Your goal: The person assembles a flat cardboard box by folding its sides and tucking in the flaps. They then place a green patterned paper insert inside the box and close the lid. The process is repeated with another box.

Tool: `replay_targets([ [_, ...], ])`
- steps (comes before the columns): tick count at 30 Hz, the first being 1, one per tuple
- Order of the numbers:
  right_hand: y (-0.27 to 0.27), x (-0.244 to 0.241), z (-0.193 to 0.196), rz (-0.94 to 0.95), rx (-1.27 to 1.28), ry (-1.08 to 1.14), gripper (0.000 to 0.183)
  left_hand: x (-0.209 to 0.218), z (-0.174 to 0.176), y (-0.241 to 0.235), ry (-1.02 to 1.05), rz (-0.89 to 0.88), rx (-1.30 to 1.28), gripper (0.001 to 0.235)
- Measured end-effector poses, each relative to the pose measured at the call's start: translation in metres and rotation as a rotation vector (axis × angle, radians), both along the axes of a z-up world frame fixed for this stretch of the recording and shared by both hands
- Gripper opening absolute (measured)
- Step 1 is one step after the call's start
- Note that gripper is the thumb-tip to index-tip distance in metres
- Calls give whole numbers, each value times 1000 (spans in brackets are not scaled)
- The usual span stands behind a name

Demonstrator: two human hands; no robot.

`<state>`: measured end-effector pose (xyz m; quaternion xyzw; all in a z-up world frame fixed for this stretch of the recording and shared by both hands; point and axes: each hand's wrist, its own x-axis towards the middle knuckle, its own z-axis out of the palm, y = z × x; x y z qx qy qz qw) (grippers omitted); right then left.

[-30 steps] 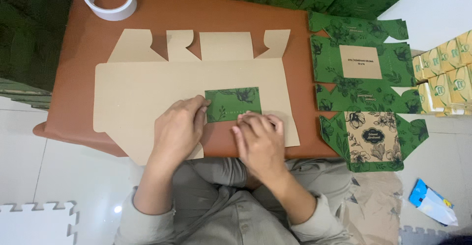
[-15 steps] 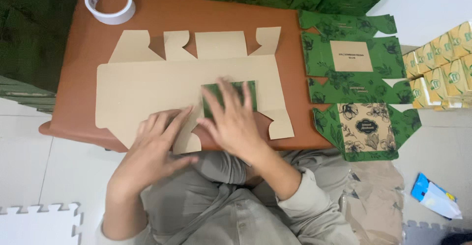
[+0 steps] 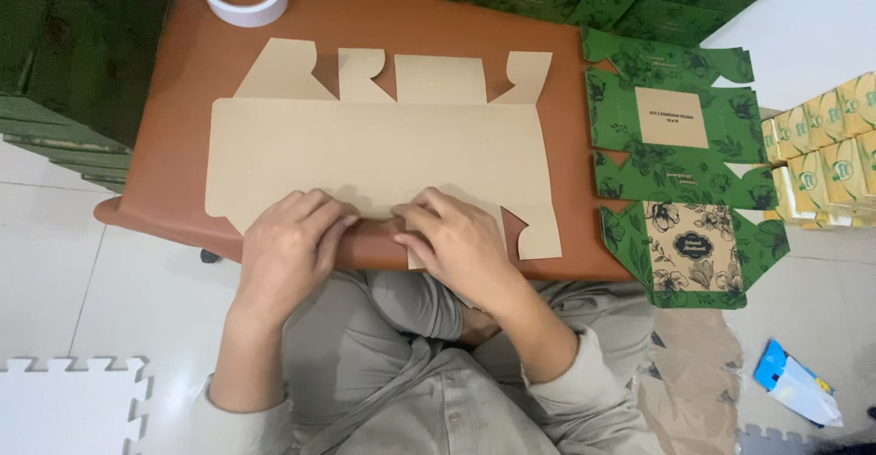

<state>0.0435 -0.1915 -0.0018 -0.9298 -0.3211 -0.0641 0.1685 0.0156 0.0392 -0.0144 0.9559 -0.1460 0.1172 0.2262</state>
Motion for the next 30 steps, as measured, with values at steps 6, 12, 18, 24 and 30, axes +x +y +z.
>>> replay_targets([
  [6,20,24,-19,-115,192,214,11,13,3,-5,6,99,-5,16],
  [12,23,27,-30,-218,223,273,5,25,3,-4,120,149,-68,20],
  [18,31,11,-10,-147,273,94,6,33,20,-4,274,170,-71,28],
  [24,33,7,-14,140,132,-168,21,42,21,1,351,165,-116,17],
  [30,48,17,-33,281,58,-252,21,48,15,10,385,140,-94,8],
])
